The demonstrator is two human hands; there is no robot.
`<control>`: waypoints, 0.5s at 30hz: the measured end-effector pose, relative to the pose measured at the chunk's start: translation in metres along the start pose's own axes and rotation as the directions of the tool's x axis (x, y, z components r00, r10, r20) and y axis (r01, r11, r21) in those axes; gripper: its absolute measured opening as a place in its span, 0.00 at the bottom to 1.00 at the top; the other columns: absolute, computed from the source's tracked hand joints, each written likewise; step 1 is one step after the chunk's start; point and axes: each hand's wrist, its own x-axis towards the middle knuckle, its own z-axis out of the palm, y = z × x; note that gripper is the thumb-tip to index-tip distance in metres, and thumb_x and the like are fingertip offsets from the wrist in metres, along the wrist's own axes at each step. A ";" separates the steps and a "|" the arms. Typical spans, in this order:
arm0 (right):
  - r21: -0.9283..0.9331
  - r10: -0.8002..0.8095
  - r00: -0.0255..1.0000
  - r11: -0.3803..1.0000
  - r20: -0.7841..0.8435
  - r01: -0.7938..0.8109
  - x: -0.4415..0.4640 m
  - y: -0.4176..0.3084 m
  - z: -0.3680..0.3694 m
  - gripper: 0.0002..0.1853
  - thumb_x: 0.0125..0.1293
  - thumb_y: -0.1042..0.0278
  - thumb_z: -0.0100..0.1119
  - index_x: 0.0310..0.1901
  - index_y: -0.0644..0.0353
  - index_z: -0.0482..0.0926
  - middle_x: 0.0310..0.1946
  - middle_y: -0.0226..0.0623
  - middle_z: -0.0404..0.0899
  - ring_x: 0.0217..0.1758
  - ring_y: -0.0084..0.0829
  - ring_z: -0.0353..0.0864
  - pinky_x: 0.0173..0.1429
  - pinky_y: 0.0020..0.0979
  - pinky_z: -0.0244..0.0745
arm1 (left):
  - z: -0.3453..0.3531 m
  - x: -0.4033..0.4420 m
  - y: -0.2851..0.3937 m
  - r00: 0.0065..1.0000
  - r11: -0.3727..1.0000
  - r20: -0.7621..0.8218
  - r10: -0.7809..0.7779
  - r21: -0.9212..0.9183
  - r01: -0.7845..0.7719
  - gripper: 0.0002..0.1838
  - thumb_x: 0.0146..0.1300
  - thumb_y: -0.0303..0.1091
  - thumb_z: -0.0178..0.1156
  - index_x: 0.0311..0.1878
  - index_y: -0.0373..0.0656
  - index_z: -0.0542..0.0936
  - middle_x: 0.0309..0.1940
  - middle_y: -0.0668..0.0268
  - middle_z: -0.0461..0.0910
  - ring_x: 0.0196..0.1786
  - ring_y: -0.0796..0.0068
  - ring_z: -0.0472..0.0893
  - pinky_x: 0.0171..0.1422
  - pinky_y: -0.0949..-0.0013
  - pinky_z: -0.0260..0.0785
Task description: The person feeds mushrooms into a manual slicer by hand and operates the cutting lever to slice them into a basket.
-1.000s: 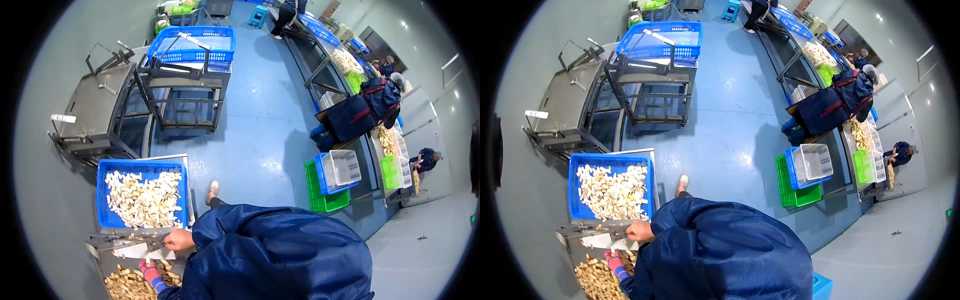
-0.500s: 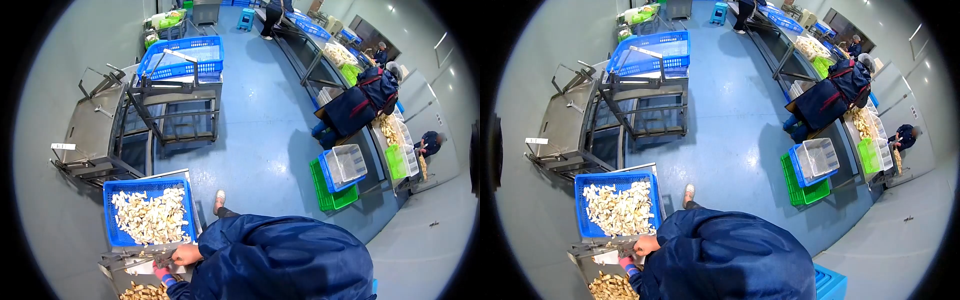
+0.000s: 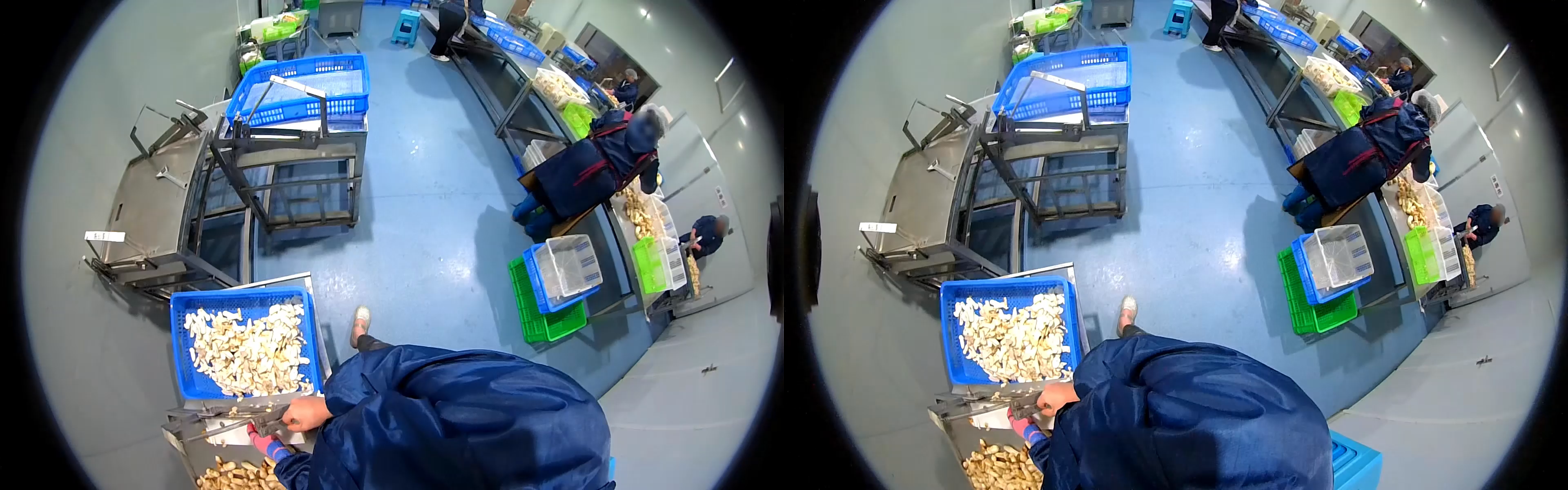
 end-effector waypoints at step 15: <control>0.007 -0.013 0.996 1.000 -0.090 0.014 0.009 0.030 0.029 0.10 0.52 0.61 0.56 0.22 0.59 0.76 0.18 0.43 0.74 0.23 0.46 0.74 0.28 0.42 0.67 | 0.001 0.018 0.006 0.973 0.977 -0.118 -0.197 -0.102 0.186 0.22 0.62 0.30 0.50 0.61 0.47 0.65 0.47 0.52 0.75 0.42 0.60 0.79 0.41 0.61 0.74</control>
